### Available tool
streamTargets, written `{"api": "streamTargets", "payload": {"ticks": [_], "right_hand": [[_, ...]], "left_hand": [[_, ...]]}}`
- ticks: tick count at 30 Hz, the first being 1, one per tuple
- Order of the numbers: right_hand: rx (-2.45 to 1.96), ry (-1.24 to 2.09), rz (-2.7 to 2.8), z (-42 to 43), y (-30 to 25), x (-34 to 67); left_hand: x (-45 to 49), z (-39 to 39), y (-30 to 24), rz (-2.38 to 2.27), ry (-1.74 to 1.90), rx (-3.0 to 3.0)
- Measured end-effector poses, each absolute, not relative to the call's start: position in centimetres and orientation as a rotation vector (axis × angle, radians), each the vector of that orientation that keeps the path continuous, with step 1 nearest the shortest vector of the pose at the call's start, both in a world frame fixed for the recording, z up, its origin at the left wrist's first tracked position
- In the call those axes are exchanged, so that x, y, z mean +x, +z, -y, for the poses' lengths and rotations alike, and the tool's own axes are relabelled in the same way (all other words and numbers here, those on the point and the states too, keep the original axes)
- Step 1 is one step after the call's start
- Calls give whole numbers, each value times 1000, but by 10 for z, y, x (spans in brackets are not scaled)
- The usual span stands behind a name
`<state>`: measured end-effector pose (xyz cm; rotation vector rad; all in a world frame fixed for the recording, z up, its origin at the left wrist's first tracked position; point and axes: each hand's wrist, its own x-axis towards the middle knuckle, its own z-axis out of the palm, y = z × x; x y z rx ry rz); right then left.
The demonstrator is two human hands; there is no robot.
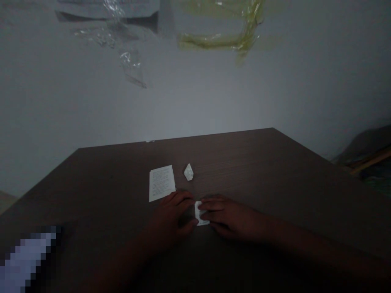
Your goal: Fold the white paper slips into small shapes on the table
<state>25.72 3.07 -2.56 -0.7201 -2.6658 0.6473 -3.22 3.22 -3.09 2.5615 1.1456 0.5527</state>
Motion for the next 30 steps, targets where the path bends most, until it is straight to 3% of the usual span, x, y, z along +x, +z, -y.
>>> {"api": "streamTargets", "payload": {"ticks": [30], "right_hand": [[-849, 802, 2442, -43, -43, 251]], "left_hand": [[-26, -31, -22, -1223, 480, 2499]]}}
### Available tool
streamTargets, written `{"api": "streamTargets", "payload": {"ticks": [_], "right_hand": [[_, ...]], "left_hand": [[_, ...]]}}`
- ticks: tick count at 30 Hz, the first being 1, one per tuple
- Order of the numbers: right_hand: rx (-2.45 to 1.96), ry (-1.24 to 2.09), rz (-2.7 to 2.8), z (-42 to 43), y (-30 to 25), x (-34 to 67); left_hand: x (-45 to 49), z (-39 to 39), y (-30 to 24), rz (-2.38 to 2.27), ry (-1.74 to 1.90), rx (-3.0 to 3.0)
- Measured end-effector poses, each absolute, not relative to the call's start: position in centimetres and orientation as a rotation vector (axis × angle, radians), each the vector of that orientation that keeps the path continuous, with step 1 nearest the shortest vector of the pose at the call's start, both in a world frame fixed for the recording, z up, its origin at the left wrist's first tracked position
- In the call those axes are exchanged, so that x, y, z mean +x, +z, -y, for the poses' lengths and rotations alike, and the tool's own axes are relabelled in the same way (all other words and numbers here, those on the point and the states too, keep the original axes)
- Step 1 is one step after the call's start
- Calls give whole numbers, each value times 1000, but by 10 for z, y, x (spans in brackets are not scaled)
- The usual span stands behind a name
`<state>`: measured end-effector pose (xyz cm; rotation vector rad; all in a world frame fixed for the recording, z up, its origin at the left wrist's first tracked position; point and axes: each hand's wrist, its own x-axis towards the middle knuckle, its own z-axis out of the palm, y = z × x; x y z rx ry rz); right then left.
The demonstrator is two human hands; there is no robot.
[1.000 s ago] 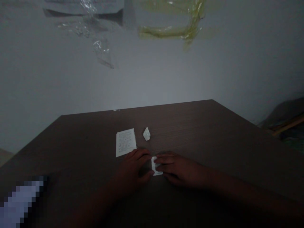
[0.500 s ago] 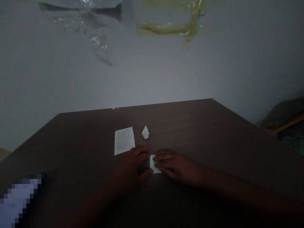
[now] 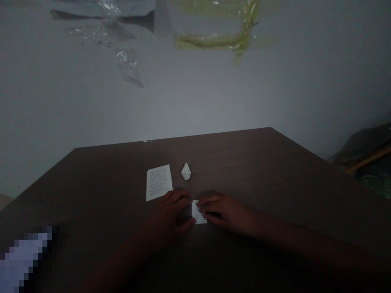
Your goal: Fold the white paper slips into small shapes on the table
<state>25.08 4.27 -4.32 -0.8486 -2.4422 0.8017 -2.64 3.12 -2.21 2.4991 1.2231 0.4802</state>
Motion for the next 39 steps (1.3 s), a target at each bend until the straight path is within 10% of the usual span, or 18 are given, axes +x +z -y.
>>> {"api": "streamTargets", "payload": {"ticks": [39], "right_hand": [[-898, 586, 2427, -45, -37, 249]], "left_hand": [[-28, -34, -30, -1151, 468, 2480]]}}
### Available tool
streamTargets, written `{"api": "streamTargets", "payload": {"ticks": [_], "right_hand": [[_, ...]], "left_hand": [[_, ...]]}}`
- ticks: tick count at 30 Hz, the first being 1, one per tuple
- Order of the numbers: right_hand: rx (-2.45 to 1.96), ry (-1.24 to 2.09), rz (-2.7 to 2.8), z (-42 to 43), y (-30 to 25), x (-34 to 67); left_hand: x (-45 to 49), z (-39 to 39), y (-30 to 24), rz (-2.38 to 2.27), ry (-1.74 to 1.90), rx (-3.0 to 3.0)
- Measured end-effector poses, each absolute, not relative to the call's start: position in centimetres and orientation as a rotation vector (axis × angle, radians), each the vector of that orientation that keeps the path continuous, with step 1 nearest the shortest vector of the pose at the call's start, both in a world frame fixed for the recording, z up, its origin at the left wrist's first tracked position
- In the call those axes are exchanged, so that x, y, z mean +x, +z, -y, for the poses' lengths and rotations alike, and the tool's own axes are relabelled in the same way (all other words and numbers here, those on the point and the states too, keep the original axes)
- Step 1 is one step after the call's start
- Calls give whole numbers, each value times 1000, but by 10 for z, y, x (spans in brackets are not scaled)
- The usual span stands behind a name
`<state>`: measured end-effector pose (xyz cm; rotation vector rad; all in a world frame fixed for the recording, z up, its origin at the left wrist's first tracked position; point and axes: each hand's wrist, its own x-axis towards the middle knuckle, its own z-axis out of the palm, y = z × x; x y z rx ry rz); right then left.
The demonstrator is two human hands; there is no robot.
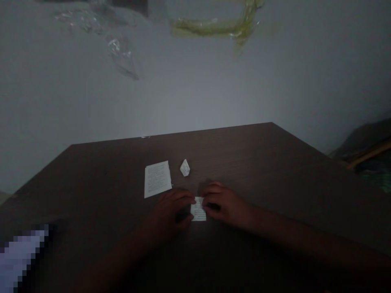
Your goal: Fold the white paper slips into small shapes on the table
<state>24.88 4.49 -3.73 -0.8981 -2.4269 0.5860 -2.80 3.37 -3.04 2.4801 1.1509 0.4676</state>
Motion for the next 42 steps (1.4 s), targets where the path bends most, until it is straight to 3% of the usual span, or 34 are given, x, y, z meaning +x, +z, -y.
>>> {"api": "streamTargets", "payload": {"ticks": [11, 20, 42], "right_hand": [[-1020, 445, 2379, -57, -49, 245], [-978, 519, 2466, -35, -39, 243], [-1472, 366, 2217, -55, -39, 240]], "left_hand": [[-28, -30, -25, -1140, 468, 2450], [-9, -19, -11, -1220, 391, 2474], [-6, -18, -24, -1277, 374, 2464]]}}
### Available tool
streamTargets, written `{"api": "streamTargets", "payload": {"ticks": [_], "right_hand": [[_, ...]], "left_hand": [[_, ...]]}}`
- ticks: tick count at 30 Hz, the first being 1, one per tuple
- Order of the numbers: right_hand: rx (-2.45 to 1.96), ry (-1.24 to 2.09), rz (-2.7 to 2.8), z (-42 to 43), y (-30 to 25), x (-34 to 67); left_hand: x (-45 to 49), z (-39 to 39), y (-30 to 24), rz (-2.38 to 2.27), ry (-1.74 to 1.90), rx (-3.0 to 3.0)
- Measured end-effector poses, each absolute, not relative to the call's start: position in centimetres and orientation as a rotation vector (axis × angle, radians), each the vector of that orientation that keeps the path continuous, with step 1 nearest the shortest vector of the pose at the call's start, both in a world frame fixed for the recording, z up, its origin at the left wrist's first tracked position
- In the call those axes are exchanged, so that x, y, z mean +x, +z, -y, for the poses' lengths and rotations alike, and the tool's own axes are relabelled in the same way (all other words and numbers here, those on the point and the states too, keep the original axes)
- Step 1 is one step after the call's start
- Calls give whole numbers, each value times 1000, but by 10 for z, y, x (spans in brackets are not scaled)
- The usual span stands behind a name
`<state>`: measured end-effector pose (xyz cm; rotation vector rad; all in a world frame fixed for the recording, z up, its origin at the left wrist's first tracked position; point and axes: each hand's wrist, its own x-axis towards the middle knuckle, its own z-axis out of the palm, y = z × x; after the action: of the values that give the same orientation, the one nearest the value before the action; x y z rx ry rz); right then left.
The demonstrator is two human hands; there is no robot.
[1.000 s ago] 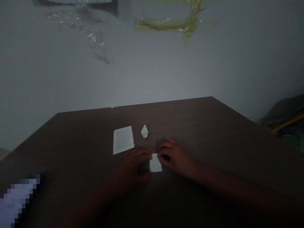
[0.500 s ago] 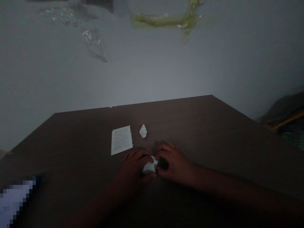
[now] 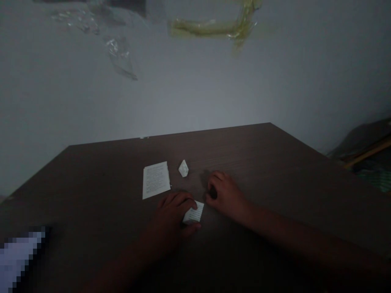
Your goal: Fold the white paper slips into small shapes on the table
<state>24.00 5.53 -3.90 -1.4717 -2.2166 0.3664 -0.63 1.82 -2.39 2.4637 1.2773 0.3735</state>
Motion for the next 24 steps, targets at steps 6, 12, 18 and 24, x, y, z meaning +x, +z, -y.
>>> {"api": "streamTargets", "payload": {"ticks": [6, 12, 18, 24], "right_hand": [[-1052, 443, 2390, -52, -33, 247], [-834, 410, 2525, -36, -40, 242], [-904, 435, 2550, -38, -46, 240], [-916, 552, 2534, -43, -45, 242]], "left_hand": [[-3, -11, -16, -1295, 374, 2521], [-3, -16, -7, -1276, 205, 2554], [-12, -16, -6, -1140, 397, 2499], [-15, -16, -23, -1077, 505, 2552]]}}
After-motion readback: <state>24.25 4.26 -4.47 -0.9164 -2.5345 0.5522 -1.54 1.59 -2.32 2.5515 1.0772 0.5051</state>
